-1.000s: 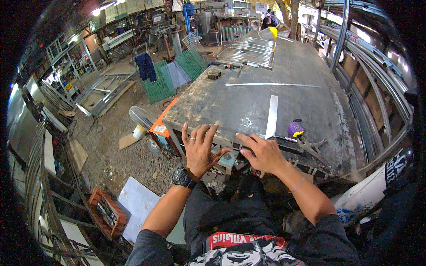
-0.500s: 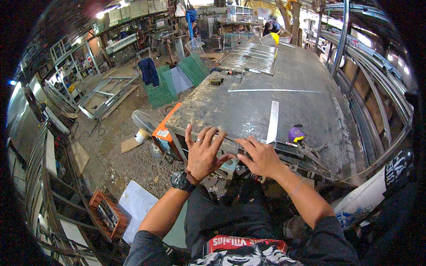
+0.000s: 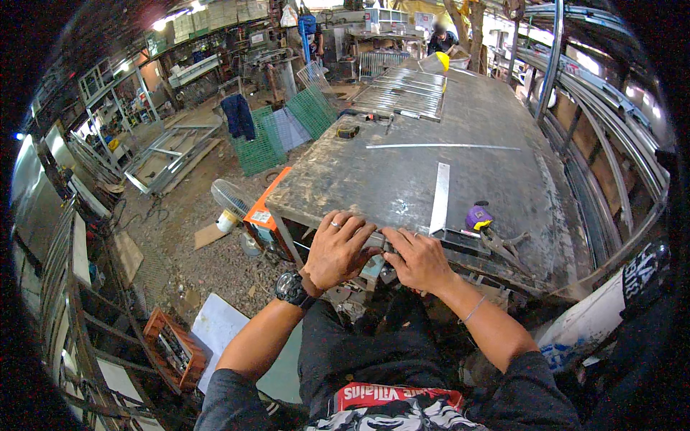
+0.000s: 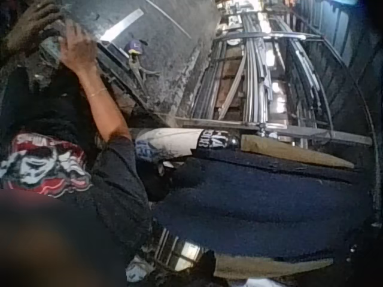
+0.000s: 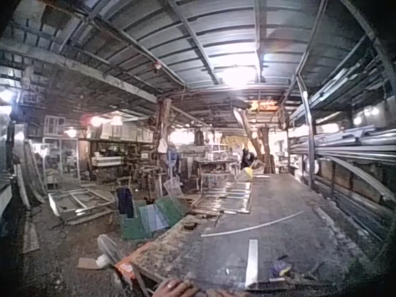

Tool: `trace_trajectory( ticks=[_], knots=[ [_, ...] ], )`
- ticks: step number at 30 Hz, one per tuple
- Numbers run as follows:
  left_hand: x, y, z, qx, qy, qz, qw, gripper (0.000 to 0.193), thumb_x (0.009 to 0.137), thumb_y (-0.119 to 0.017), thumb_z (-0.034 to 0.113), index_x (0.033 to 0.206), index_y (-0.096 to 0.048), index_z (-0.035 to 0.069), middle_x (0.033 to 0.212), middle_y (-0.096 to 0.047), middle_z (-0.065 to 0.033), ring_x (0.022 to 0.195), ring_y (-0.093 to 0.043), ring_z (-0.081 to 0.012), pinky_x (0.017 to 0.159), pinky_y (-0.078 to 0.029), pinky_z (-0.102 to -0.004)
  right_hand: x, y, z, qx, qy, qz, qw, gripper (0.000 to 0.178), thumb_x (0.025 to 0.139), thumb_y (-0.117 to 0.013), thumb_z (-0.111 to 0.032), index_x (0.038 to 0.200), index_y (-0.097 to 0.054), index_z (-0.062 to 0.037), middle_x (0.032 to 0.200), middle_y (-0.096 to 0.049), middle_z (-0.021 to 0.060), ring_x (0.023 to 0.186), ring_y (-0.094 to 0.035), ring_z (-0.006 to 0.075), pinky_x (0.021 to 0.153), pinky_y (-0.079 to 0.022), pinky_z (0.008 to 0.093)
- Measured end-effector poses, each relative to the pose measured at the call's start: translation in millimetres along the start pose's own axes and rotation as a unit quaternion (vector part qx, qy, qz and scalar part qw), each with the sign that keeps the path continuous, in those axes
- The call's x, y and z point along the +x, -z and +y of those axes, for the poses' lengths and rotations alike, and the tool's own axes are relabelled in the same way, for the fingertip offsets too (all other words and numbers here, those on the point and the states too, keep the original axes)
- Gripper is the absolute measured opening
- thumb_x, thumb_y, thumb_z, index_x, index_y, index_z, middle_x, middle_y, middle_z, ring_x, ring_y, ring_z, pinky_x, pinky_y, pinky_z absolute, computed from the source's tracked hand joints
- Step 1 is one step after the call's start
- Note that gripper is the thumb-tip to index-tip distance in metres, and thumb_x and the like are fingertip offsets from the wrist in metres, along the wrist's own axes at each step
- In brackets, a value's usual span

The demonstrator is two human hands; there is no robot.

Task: The person assembles small metal frame components by hand, aligning and fitting them together on a workbench. The person then moves to a larger metal frame and fits a transparent plastic sheet into the frame's edge channel.

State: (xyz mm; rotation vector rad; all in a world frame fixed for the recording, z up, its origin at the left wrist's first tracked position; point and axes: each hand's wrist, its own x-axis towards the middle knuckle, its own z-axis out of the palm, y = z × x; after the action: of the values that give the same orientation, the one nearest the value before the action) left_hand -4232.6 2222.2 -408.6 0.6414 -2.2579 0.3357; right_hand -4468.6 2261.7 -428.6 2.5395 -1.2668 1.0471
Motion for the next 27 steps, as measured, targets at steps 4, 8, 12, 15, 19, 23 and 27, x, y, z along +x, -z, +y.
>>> trace_trajectory(
  ticks=[4,8,12,15,19,23,27],
  knots=[
    [-4,-11,3,0.0,0.02,0.027,0.999,0.051,0.082,-0.085,0.021,0.128,-0.069,0.007,0.119,-0.067,-0.0123,0.111,-0.062,-0.0352,0.103,-0.048,-0.052,-1,-2,2,0.007,-0.006,0.007,1.0,0.049,0.097,-0.071,-0.025,0.142,-0.063,-0.0069,0.118,-0.073,0.0232,0.091,-0.074,0.0409,0.078,-0.06,0.0489],
    [-8,-19,11,0.017,0.046,0.053,0.997,0.049,0.082,-0.085,0.02,0.126,-0.071,0.007,0.118,-0.068,-0.0122,0.11,-0.063,-0.0349,0.102,-0.048,-0.0521,0,-3,3,0.015,-0.014,0.009,1.0,0.048,0.098,-0.07,-0.024,0.142,-0.063,-0.0075,0.117,-0.073,0.0234,0.091,-0.074,0.0412,0.078,-0.06,0.0491],
    [-5,-17,12,0.003,0.055,0.038,0.998,0.05,0.083,-0.085,0.021,0.13,-0.07,0.009,0.119,-0.068,-0.0119,0.111,-0.063,-0.0346,0.105,-0.047,-0.0524,3,2,3,0.015,-0.014,-0.006,1.0,0.048,0.098,-0.071,-0.026,0.141,-0.063,-0.0081,0.114,-0.072,0.0202,0.093,-0.074,0.0407,0.079,-0.06,0.0485],
    [-1,-6,7,0.004,0.05,0.005,0.999,0.052,0.086,-0.083,0.02,0.134,-0.067,0.01,0.121,-0.067,-0.0108,0.113,-0.063,-0.0327,0.109,-0.045,-0.0518,7,13,5,0.014,-0.015,-0.04,0.999,0.048,0.097,-0.072,-0.026,0.141,-0.063,-0.0106,0.113,-0.072,0.0176,0.095,-0.073,0.0398,0.08,-0.06,0.0483],
    [1,13,-6,-0.001,0.046,-0.079,0.996,0.051,0.091,-0.077,0.017,0.14,-0.065,0.012,0.122,-0.066,-0.0085,0.115,-0.063,-0.0298,0.112,-0.043,-0.0495,14,30,17,0.068,-0.027,-0.112,0.991,0.046,0.097,-0.07,-0.02,0.141,-0.063,-0.0133,0.117,-0.071,0.0154,0.101,-0.073,0.039,0.085,-0.06,0.0491],
    [8,22,-15,-0.115,0.044,-0.16,0.979,0.053,0.092,-0.075,0.012,0.143,-0.064,0.015,0.126,-0.068,-0.0116,0.116,-0.064,-0.0347,0.105,-0.048,-0.0467,19,30,27,0.204,-0.085,-0.174,0.96,0.047,0.096,-0.073,-0.013,0.142,-0.063,-0.0105,0.114,-0.074,0.014,0.099,-0.073,0.0334,0.088,-0.059,0.0431],
    [17,30,-19,-0.268,0.069,-0.244,0.929,0.06,0.087,-0.071,0.0,0.145,-0.065,0.012,0.126,-0.071,-0.0169,0.109,-0.068,-0.0393,0.097,-0.052,-0.0465,24,29,34,0.361,-0.184,-0.228,0.885,0.053,0.092,-0.082,-0.01,0.14,-0.061,-0.0028,0.101,-0.077,0.0112,0.09,-0.071,0.0196,0.083,-0.057,0.0368]
  ],
)
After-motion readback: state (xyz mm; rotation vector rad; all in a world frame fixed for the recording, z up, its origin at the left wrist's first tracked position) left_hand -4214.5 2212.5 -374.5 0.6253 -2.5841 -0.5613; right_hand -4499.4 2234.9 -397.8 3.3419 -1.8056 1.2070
